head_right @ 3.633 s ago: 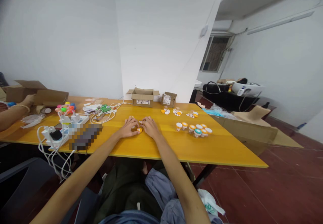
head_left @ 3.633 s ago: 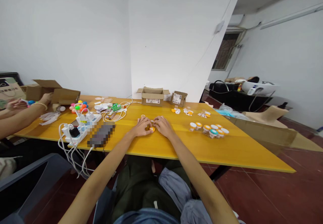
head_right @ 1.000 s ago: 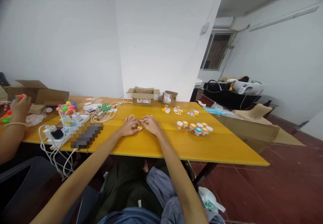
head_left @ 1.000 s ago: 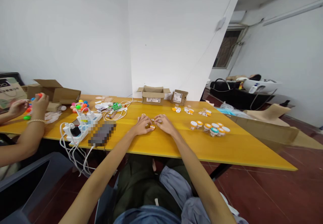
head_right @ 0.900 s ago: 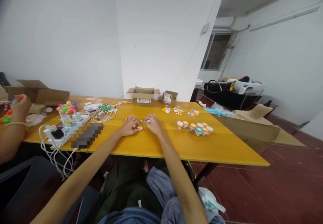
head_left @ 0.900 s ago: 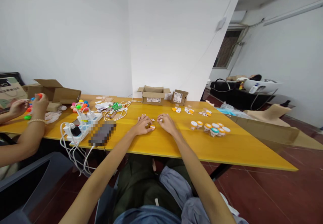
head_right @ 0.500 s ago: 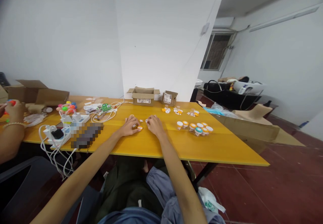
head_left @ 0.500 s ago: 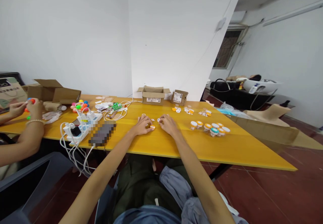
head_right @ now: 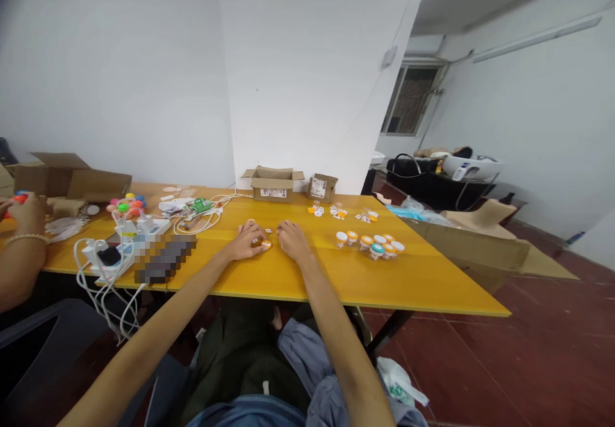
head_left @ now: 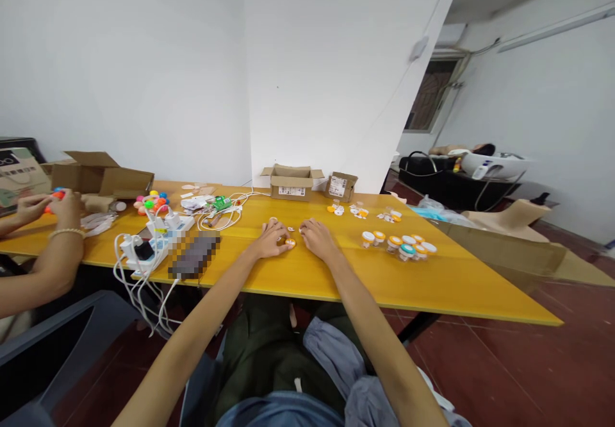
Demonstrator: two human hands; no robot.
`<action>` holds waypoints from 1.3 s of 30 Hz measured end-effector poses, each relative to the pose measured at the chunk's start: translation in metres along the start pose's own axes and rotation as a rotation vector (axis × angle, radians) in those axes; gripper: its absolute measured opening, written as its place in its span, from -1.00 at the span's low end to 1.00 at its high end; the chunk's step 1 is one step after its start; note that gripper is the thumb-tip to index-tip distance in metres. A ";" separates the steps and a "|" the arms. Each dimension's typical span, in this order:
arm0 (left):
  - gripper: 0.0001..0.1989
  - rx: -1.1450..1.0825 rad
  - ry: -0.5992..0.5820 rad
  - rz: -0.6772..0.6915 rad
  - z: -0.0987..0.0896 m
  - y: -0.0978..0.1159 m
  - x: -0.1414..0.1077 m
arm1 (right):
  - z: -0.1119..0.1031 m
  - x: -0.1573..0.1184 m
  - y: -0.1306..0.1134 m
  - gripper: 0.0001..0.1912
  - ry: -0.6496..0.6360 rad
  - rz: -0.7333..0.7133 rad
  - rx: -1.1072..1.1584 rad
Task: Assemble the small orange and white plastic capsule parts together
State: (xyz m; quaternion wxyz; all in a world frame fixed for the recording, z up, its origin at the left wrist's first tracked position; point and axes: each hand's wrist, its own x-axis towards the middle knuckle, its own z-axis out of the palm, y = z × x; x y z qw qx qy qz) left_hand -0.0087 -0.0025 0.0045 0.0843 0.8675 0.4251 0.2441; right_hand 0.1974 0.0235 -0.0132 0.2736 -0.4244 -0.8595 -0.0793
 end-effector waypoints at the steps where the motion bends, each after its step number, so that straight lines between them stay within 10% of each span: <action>1: -0.80 0.000 0.001 0.002 0.000 0.000 0.000 | 0.000 0.000 0.002 -0.77 0.014 0.015 0.009; 22: -0.78 -0.004 0.018 0.014 0.003 -0.003 0.001 | -0.004 0.003 -0.008 -0.71 -0.049 -0.112 -0.106; 39: -0.73 0.018 0.014 0.009 0.003 -0.004 0.001 | -0.005 0.002 -0.022 -0.85 0.036 -0.133 0.266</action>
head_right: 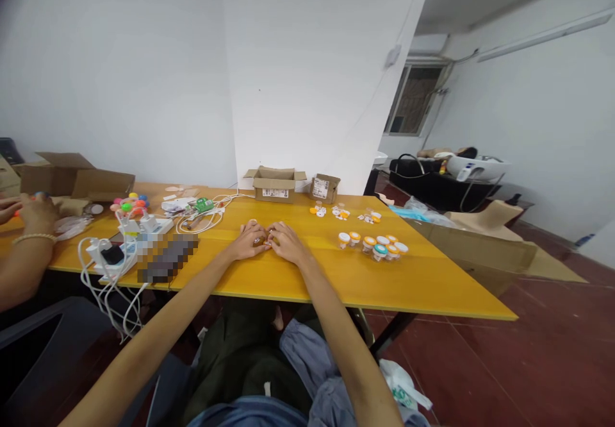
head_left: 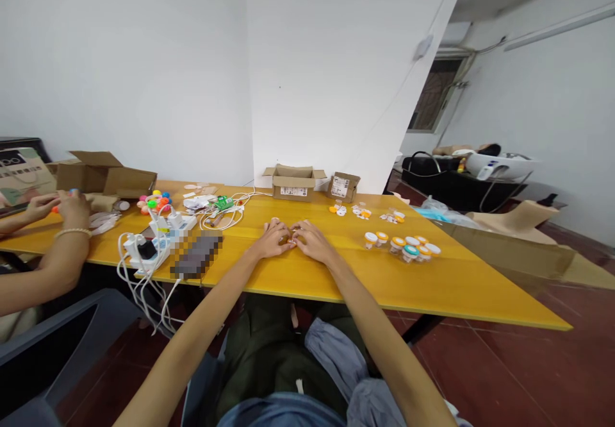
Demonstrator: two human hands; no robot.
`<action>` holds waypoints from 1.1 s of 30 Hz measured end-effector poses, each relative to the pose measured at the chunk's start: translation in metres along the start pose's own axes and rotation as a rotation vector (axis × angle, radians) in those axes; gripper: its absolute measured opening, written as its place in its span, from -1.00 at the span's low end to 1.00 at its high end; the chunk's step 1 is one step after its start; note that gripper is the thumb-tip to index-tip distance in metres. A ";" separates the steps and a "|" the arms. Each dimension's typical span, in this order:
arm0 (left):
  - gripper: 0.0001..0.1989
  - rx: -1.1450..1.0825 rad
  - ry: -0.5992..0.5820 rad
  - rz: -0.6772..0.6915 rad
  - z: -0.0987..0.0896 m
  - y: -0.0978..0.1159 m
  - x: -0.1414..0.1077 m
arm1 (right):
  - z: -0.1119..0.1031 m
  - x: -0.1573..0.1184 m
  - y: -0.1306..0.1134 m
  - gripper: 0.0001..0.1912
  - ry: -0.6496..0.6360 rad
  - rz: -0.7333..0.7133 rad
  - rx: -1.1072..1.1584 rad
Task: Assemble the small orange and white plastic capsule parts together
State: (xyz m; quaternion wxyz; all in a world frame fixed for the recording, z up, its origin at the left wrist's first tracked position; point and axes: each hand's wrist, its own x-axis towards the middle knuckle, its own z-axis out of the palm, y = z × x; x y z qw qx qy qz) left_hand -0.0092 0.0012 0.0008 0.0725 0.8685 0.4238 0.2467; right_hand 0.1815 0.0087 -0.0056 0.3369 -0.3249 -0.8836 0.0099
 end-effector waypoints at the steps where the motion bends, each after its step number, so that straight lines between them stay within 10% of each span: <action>1: -0.73 0.001 -0.001 -0.002 0.000 0.000 0.000 | 0.000 0.000 0.000 -0.85 -0.002 -0.002 -0.002; 33: -0.76 0.056 -0.008 0.016 -0.002 0.003 0.001 | -0.001 0.001 -0.004 -0.73 0.043 -0.089 -0.049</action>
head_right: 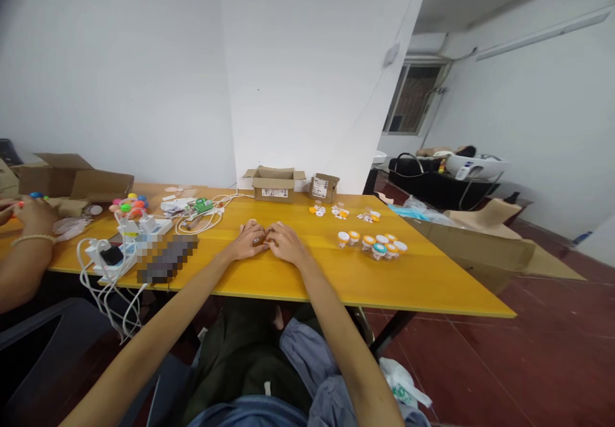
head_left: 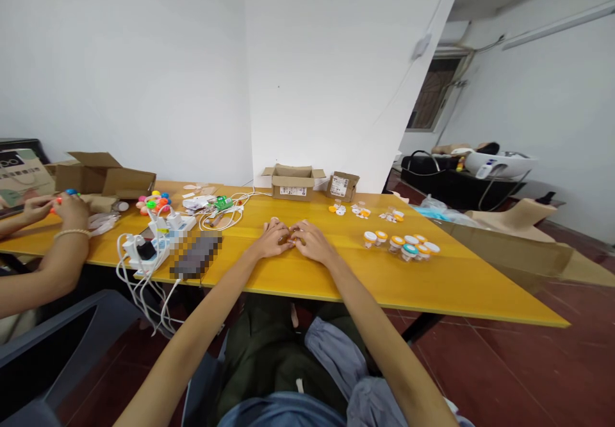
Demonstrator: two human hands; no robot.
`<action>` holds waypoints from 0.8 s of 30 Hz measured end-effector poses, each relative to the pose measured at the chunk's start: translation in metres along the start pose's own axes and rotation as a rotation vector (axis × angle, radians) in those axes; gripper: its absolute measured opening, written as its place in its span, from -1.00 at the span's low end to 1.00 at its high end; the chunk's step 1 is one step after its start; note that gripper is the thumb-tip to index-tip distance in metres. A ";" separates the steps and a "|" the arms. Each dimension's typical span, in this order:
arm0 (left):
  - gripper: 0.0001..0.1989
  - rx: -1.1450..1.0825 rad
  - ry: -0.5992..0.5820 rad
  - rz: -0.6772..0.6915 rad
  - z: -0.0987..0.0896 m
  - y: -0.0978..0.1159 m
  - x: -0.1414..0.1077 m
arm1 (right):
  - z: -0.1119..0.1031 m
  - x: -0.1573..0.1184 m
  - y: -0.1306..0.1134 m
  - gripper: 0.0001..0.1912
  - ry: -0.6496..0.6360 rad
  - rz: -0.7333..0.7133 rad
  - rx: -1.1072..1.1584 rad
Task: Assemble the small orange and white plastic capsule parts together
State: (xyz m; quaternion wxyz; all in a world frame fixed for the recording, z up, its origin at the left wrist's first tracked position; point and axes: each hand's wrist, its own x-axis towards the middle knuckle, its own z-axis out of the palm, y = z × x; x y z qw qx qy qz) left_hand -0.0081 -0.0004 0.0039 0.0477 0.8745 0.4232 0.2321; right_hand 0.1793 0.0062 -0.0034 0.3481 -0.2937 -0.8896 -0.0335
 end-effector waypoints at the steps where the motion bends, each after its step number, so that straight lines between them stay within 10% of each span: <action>1: -0.75 0.001 0.000 -0.001 0.000 0.000 0.000 | 0.000 0.000 0.000 -0.73 0.002 0.001 0.003; 24: -0.77 -0.037 0.012 0.005 0.002 -0.002 0.000 | 0.007 -0.001 0.002 -0.87 -0.005 0.169 0.114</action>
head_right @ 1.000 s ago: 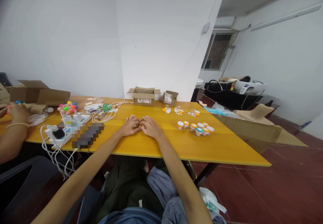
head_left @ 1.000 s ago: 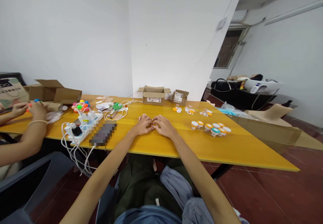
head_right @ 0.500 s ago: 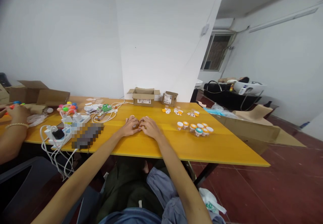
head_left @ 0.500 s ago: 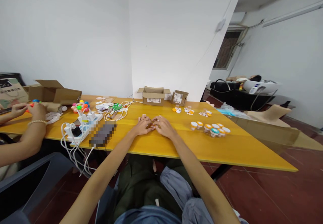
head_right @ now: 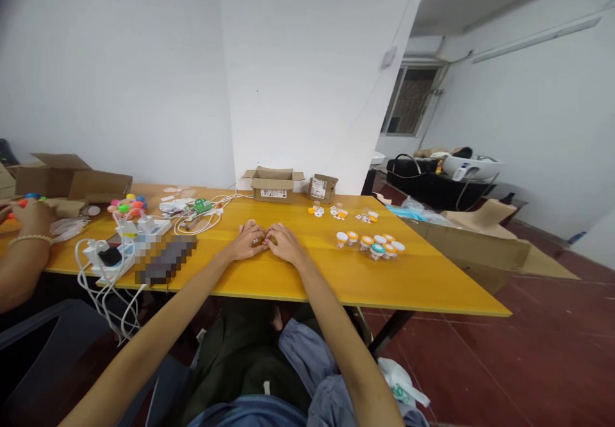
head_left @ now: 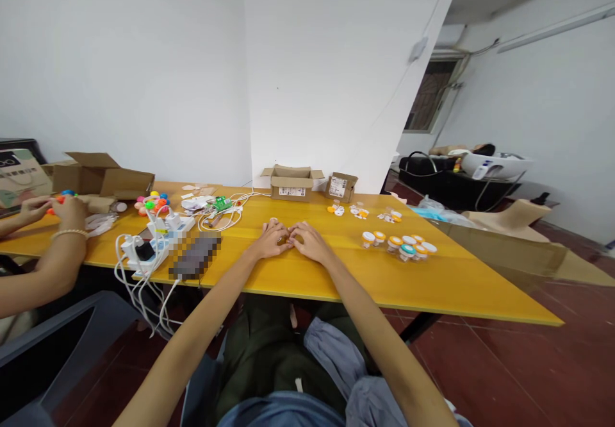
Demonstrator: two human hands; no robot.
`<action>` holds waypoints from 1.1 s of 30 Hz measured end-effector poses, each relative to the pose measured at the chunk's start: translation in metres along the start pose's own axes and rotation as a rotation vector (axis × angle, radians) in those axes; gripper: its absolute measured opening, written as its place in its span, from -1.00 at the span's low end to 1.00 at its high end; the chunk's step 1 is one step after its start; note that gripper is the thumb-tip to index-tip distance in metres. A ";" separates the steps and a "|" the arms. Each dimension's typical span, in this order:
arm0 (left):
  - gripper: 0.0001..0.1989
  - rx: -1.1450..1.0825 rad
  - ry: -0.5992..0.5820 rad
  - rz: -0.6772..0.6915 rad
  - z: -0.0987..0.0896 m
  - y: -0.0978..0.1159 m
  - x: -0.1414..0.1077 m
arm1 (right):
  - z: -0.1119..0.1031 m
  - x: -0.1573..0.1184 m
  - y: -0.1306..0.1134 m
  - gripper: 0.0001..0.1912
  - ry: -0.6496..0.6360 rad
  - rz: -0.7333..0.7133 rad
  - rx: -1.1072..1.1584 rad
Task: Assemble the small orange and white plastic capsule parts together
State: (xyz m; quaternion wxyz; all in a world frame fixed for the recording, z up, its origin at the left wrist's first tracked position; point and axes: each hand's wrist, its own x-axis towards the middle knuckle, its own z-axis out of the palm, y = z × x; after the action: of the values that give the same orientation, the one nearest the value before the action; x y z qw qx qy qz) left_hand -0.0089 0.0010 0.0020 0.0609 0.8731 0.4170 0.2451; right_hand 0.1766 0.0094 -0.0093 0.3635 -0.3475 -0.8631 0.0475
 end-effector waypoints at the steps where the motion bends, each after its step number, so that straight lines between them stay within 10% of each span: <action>1: -0.77 -0.001 0.002 0.003 0.000 0.000 0.000 | 0.000 0.000 0.000 -0.87 -0.007 0.002 0.000; 33: -0.80 0.002 -0.012 -0.014 0.000 0.002 0.000 | -0.001 0.002 0.003 -0.87 -0.050 -0.009 0.041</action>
State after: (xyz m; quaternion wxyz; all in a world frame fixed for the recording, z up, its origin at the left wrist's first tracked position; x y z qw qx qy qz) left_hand -0.0077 0.0000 0.0024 0.0640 0.8717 0.4229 0.2390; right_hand 0.1778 0.0133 -0.0084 0.3489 -0.3347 -0.8724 0.0723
